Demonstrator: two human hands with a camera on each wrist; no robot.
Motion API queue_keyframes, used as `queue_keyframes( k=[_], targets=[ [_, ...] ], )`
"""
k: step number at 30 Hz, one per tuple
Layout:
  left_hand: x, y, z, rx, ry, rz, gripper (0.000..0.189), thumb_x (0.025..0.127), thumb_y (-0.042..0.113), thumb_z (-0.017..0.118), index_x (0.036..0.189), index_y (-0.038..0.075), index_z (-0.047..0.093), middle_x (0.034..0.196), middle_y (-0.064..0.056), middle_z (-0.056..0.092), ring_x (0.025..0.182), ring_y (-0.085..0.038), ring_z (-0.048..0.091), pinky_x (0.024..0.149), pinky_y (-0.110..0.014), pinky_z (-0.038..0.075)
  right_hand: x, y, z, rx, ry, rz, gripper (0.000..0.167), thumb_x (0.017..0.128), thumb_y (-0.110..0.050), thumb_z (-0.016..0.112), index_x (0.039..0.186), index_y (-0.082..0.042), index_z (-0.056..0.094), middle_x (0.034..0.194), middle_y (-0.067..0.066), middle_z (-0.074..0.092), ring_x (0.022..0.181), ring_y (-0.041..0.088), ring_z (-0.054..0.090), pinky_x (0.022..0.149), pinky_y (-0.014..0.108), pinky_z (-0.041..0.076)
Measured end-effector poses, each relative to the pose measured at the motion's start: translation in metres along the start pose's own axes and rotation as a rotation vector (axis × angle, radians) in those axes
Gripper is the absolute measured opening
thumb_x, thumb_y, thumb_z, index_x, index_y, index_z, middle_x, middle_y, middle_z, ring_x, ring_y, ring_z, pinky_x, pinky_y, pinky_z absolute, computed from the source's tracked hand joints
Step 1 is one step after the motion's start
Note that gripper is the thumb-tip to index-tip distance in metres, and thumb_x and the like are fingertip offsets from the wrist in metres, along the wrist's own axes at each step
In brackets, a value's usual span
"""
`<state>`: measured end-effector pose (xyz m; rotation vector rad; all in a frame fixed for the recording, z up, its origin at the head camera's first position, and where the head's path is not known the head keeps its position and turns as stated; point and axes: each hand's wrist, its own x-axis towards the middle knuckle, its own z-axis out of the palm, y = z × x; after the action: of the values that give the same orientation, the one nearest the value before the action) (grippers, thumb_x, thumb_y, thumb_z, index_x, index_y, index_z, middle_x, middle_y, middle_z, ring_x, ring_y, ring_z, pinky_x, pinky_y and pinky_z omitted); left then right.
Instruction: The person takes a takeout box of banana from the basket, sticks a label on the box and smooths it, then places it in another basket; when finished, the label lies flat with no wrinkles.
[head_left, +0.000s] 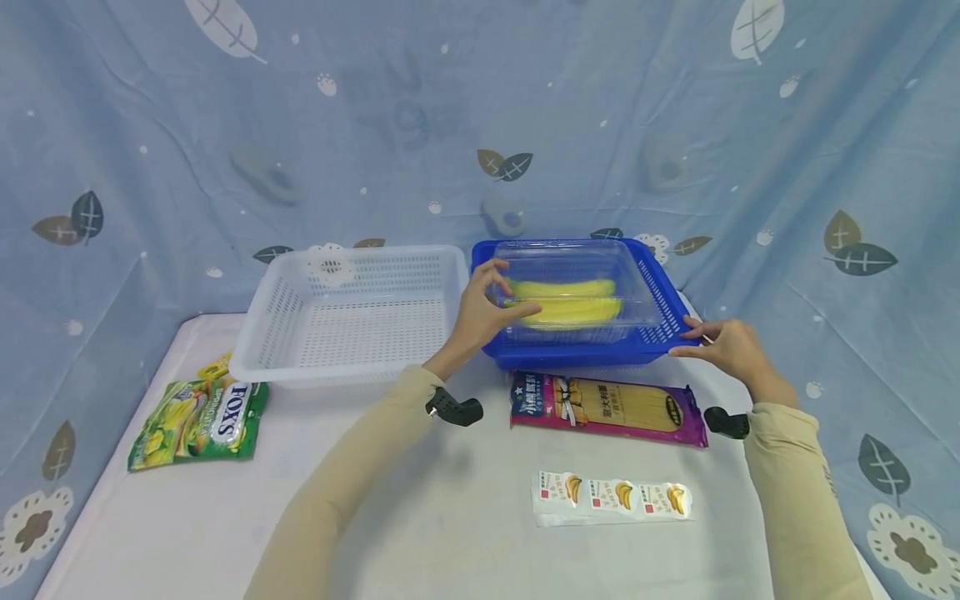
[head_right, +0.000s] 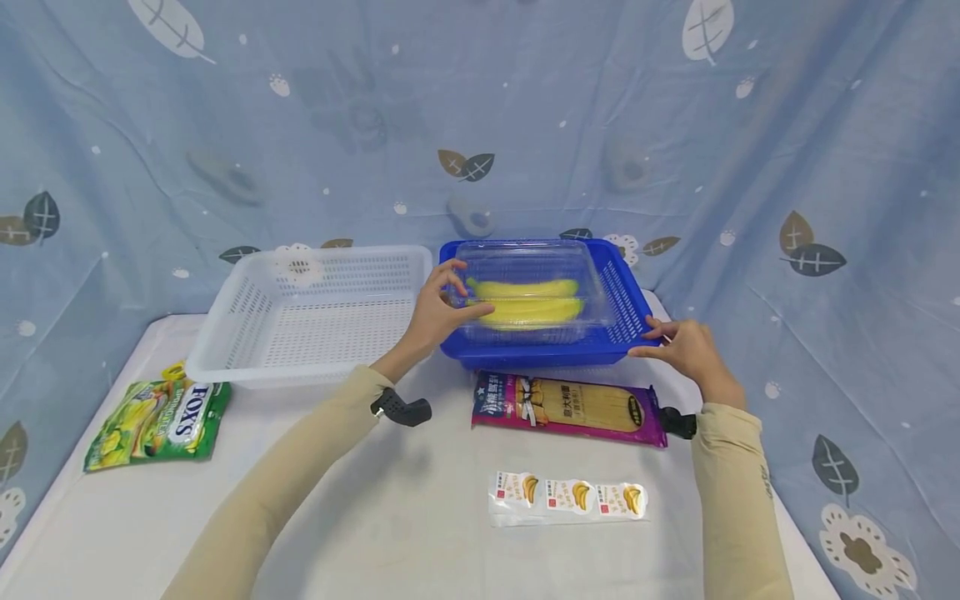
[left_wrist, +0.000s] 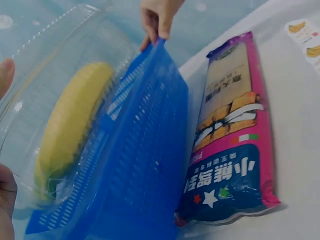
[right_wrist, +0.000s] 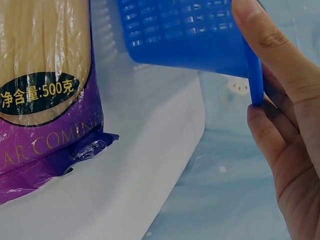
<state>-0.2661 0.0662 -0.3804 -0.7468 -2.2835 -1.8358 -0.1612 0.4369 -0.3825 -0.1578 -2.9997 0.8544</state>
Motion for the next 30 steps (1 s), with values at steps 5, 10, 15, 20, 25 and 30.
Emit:
queue_keyframes(
  k=[5, 10, 15, 20, 25, 30],
  targets=[
    [-0.014, 0.007, -0.011, -0.005, 0.021, -0.018, 0.046, 0.072, 0.027, 0.085, 0.086, -0.003, 0.053, 0.141, -0.006, 0.045, 0.087, -0.017, 0.049, 0.059, -0.026, 0.039, -0.001, -0.001, 0.000, -0.004, 0.000, -0.024, 0.061, 0.077, -0.041, 0.080, 0.107, 0.010, 0.068, 0.132, 0.021, 0.050, 0.123, 0.052, 0.041, 0.071, 0.028, 0.042],
    [-0.029, 0.016, -0.022, -0.012, 0.031, -0.039, 0.046, 0.072, 0.027, 0.086, 0.087, -0.003, 0.054, 0.142, -0.003, 0.044, 0.062, -0.015, 0.041, 0.057, -0.024, 0.039, -0.003, -0.001, 0.000, 0.000, -0.009, -0.027, 0.062, 0.077, -0.042, 0.079, 0.108, 0.011, 0.067, 0.133, 0.023, 0.049, 0.123, 0.053, 0.040, 0.077, 0.033, 0.048],
    [-0.045, 0.026, -0.033, 0.001, 0.037, -0.038, 0.044, 0.070, 0.023, 0.087, 0.085, -0.002, 0.054, 0.141, -0.001, 0.046, 0.051, -0.009, 0.036, 0.051, -0.022, 0.040, -0.001, -0.001, -0.001, 0.017, -0.016, -0.021, 0.064, 0.078, -0.041, 0.079, 0.110, 0.013, 0.065, 0.135, 0.024, 0.047, 0.125, 0.055, 0.036, 0.087, 0.052, 0.045],
    [-0.058, 0.034, -0.039, 0.007, 0.041, -0.035, 0.044, 0.068, 0.023, 0.088, 0.083, -0.001, 0.054, 0.139, 0.003, 0.047, 0.052, -0.010, 0.036, 0.051, -0.021, 0.040, 0.000, 0.001, -0.002, -0.019, 0.001, -0.026, 0.063, 0.077, -0.042, 0.079, 0.108, 0.011, 0.067, 0.133, 0.023, 0.050, 0.123, 0.055, 0.039, 0.072, 0.034, 0.043],
    [-0.068, 0.040, -0.045, 0.002, 0.053, -0.047, 0.042, 0.068, 0.022, 0.089, 0.081, 0.002, 0.054, 0.135, 0.011, 0.047, 0.052, -0.011, 0.036, 0.050, -0.020, 0.039, 0.001, 0.000, -0.001, -0.022, -0.009, -0.018, 0.066, 0.077, -0.044, 0.078, 0.109, 0.012, 0.066, 0.133, 0.024, 0.048, 0.122, 0.057, 0.038, 0.076, 0.042, 0.043],
    [-0.078, 0.044, -0.051, -0.012, 0.044, -0.040, 0.043, 0.067, 0.018, 0.089, 0.083, -0.002, 0.054, 0.136, 0.008, 0.047, 0.052, -0.011, 0.035, 0.049, -0.020, 0.037, 0.001, -0.003, -0.001, -0.020, -0.014, -0.009, 0.068, 0.077, -0.045, 0.078, 0.110, 0.013, 0.065, 0.133, 0.025, 0.046, 0.122, 0.058, 0.036, 0.078, 0.047, 0.043]
  ],
)
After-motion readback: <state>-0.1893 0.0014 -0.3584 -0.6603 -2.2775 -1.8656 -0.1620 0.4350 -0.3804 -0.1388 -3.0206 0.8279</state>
